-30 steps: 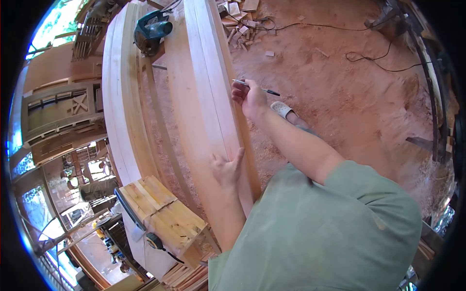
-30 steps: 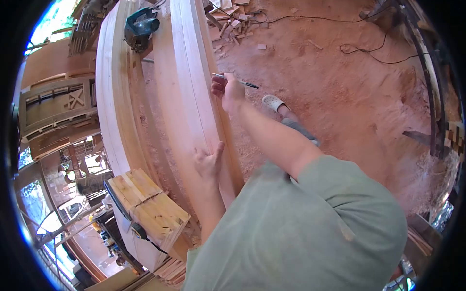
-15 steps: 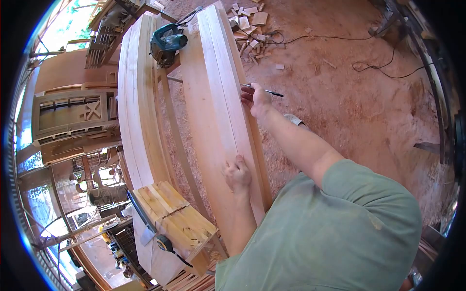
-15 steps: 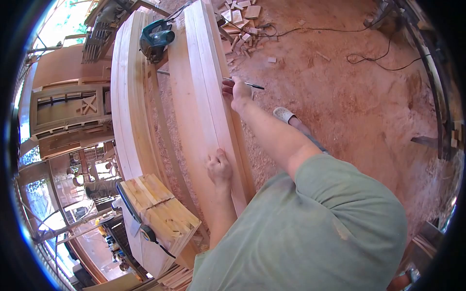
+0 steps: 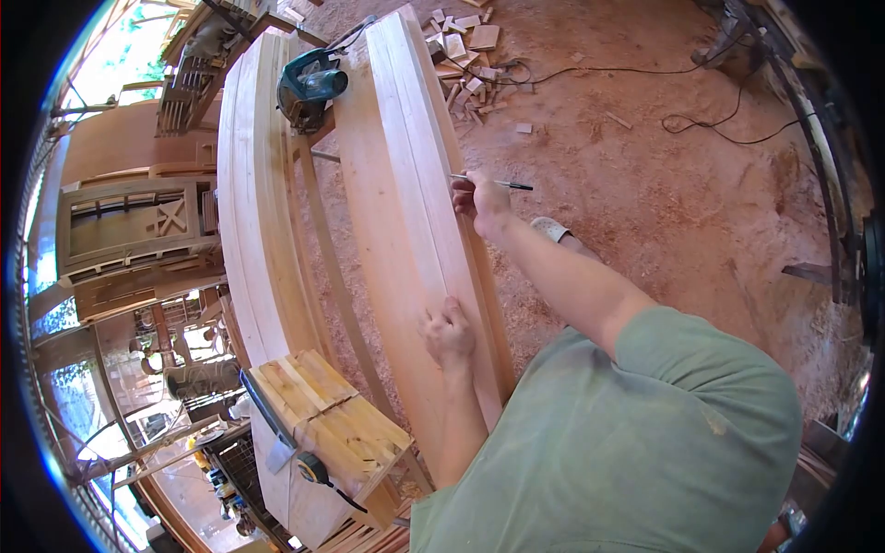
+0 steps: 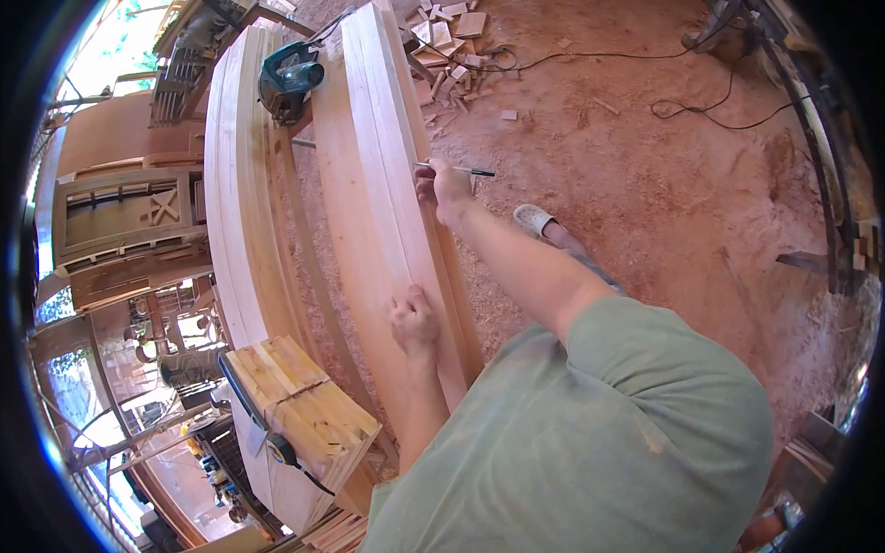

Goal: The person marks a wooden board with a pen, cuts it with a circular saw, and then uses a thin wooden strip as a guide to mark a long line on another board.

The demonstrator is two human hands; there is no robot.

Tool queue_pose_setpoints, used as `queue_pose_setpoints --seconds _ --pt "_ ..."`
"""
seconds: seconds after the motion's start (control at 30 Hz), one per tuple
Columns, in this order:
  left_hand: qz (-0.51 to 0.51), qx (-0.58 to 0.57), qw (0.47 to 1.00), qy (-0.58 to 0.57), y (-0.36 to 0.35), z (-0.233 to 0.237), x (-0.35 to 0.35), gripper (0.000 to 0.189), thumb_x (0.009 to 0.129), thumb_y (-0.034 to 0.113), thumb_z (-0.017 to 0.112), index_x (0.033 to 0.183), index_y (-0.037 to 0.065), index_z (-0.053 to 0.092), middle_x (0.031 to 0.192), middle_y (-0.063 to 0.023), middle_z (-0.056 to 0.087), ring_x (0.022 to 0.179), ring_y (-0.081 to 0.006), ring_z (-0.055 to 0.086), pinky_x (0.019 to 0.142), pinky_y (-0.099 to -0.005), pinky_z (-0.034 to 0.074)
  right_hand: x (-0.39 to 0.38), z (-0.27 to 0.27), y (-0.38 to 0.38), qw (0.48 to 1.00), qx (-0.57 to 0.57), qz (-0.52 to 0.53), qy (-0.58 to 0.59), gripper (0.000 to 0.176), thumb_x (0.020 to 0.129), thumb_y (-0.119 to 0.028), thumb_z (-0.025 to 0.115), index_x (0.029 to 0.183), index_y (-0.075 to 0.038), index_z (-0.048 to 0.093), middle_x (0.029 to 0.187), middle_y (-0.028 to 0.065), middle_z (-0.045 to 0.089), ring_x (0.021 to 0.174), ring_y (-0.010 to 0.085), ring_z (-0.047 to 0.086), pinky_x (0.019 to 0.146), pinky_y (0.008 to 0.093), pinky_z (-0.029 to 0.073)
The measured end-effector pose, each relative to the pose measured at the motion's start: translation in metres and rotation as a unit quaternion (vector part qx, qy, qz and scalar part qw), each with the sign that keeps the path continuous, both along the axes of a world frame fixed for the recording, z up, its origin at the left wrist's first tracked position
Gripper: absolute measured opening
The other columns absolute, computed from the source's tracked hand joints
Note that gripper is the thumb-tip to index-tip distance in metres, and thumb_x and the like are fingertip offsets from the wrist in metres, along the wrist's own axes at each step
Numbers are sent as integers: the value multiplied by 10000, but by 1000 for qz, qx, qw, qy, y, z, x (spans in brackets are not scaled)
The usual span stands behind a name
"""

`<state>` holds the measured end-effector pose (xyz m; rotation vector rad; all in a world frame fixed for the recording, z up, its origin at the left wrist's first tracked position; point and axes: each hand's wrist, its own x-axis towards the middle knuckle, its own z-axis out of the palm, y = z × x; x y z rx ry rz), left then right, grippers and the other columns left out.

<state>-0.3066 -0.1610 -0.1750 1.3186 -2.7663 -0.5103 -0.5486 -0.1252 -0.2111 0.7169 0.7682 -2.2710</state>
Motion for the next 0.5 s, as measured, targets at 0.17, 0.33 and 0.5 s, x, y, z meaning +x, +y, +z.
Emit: queue_pose_setpoints --seconds 0.17,0.33,0.5 --pt "10 2 1000 1 3 3 -1 683 999 498 425 992 -132 690 1367 -352 498 1253 -483 501 1075 -469 397 21 -2 9 1000 -7 9 -22 176 969 -235 528 1040 -84 585 780 55 660 556 135 591 479 280 486" --pt "8 6 1000 8 1 -3 2 673 996 499 436 967 -117 705 1382 -335 489 1263 -481 484 1070 -476 398 53 -2 28 999 31 28 -16 178 963 -238 535 1053 -89 574 786 57 667 575 143 598 503 295 495" --pt "19 18 1000 -8 -4 -6 7 647 993 490 452 961 -97 722 1422 -326 458 1278 -485 464 1067 -474 400 60 -11 57 993 -3 106 -48 158 951 -253 558 973 -107 617 791 48 677 614 151 600 568 328 505"
